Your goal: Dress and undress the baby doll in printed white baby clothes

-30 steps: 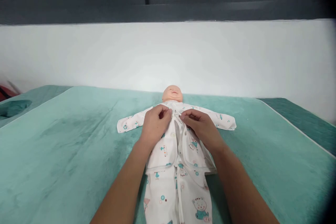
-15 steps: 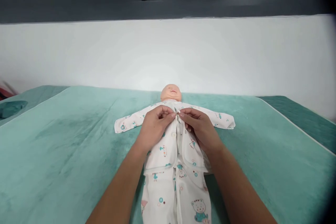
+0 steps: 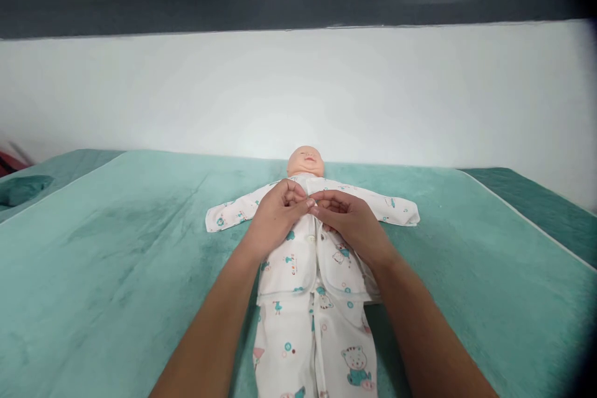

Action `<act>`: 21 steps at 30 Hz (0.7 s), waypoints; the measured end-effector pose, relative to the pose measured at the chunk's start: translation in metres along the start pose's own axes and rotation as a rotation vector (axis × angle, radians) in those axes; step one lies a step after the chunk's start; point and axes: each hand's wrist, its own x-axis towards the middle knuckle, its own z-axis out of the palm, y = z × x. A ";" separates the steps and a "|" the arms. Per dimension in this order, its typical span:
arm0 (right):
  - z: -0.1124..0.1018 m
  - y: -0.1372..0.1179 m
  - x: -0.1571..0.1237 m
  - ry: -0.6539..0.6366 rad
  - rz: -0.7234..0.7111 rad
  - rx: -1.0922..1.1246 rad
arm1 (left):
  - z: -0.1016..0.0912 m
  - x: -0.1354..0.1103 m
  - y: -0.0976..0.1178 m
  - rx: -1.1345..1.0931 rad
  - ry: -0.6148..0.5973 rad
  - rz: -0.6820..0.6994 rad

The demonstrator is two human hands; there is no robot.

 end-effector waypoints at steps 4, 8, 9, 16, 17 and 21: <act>0.003 -0.010 -0.004 -0.052 0.044 -0.094 | 0.000 -0.002 0.001 0.041 0.000 -0.002; 0.008 -0.009 -0.005 -0.005 -0.006 -0.187 | 0.000 -0.004 0.003 0.051 0.024 -0.053; 0.008 -0.007 -0.005 0.001 -0.030 -0.195 | 0.000 -0.004 0.004 0.039 0.032 -0.068; 0.002 0.000 -0.004 -0.071 -0.029 -0.055 | -0.002 -0.004 0.008 -0.102 0.007 -0.164; 0.002 0.000 -0.004 -0.062 -0.027 -0.052 | -0.003 -0.003 0.008 -0.118 0.005 -0.162; 0.005 -0.001 -0.004 -0.028 -0.057 -0.086 | -0.005 0.000 0.006 -0.175 -0.014 -0.143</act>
